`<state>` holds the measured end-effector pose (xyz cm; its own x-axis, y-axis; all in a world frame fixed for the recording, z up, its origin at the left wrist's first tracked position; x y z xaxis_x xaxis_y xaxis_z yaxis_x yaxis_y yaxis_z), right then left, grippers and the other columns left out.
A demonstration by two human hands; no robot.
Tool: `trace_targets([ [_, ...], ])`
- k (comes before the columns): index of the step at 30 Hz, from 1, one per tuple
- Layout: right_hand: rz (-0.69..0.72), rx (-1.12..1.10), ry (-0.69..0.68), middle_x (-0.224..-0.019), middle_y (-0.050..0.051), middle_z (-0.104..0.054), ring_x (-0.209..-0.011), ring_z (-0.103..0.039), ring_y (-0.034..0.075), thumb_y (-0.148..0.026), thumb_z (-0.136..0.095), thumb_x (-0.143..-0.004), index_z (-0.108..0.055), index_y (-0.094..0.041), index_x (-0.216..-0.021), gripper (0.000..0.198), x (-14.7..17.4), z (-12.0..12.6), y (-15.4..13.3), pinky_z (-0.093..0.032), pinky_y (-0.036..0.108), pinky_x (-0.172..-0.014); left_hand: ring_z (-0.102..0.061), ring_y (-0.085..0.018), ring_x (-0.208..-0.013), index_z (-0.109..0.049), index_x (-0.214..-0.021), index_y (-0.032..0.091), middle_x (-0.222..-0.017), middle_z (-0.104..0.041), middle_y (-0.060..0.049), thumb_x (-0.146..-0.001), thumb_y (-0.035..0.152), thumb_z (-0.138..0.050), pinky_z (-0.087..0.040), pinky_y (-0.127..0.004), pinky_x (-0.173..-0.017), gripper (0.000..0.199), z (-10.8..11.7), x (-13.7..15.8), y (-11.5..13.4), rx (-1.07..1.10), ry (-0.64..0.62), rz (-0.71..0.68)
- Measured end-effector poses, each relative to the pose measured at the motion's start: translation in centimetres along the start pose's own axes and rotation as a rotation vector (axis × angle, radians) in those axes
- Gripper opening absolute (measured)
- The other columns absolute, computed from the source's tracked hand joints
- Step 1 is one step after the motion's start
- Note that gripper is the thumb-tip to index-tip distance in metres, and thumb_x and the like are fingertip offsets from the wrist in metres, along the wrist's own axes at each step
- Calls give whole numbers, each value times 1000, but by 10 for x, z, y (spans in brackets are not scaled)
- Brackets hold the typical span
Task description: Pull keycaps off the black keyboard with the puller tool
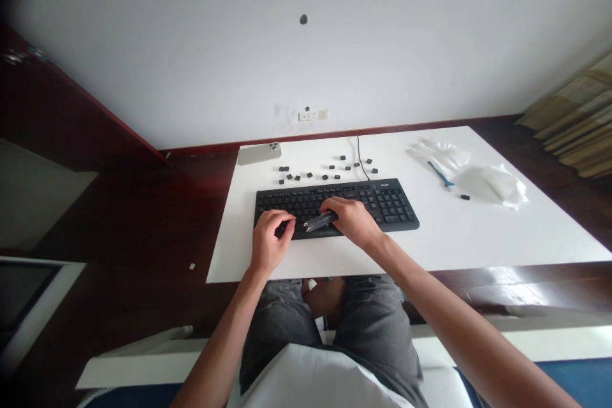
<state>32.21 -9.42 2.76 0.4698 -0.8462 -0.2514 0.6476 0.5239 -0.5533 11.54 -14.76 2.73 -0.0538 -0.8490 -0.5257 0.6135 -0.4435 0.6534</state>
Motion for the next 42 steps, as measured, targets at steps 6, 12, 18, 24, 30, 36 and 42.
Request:
trace_targets([
  [6, 3, 99, -47, -113, 3, -79, -94, -78, 22, 6, -55, -78, -75, -22, -105, 44, 1, -4, -1, -60, 29, -82, -65, -22, -97, -71, -98, 23, -100, -74, -5, -98, 15, -66, -54, -38, -91, 9, 1, -1, 2, 4, 0, -11],
  [12, 94, 68, -14, -120, 7, -77, -100, -78, 22, 5, -51, -77, -76, -20, -101, 43, -1, 0, -6, -62, 31, -88, -66, -22, -97, -72, -98, 23, -100, -74, -5, -98, 15, -66, -54, -38, -91, 10, 2, -1, 1, 10, 4, 8],
  [18, 155, 18, 5, -117, 6, -79, -101, -79, 22, 4, -50, -75, -78, -21, -98, 44, -3, 1, -7, -64, 32, -89, -65, -21, -98, -72, -98, 23, -100, -74, -5, -97, 15, -66, -55, -38, -91, 10, 2, -2, 0, 21, 5, 26],
  [24, 128, 7, 2, -117, 5, -80, -104, -79, 24, 5, -50, -70, -80, -22, -102, 52, -5, 2, -2, -65, 35, -94, -66, -22, -98, -73, -99, 23, -101, -74, -6, -98, 16, -65, -55, -38, -91, 10, 1, -1, -1, 10, -1, 29],
  [30, 131, -34, 27, -119, 5, -79, -107, -78, 23, 6, -48, -69, -80, -22, -104, 55, -1, 2, 1, -64, 36, -97, -66, -22, -98, -72, -98, 23, -101, -74, -5, -98, 16, -65, -55, -38, -91, 10, 2, -2, -1, 13, 4, 34],
  [36, 110, -7, 7, -119, 3, -80, -105, -79, 23, 7, -50, -70, -81, -23, -103, 54, -1, -1, 0, -64, 35, -95, -66, -21, -98, -73, -99, 22, -101, -74, -5, -98, 16, -65, -55, -38, -91, 10, 2, -2, 0, 12, -3, 29],
  [42, 124, 42, -14, -119, 3, -80, -103, -80, 23, 5, -53, -76, -82, -24, -104, 49, -1, 1, -2, -65, 33, -91, -67, -22, -98, -73, -98, 23, -101, -74, -6, -99, 17, -65, -55, -38, -91, 10, 1, -2, -1, 4, -7, 34],
])
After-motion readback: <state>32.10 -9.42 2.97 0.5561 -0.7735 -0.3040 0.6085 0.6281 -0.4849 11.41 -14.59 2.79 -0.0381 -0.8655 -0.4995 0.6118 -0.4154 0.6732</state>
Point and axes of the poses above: each hand's wrist, its own x-axis away from the middle knuckle, its own z-axis out of the back of the hand, y = z × x, the point moved 8 cm from there along -x, towards the middle knuckle
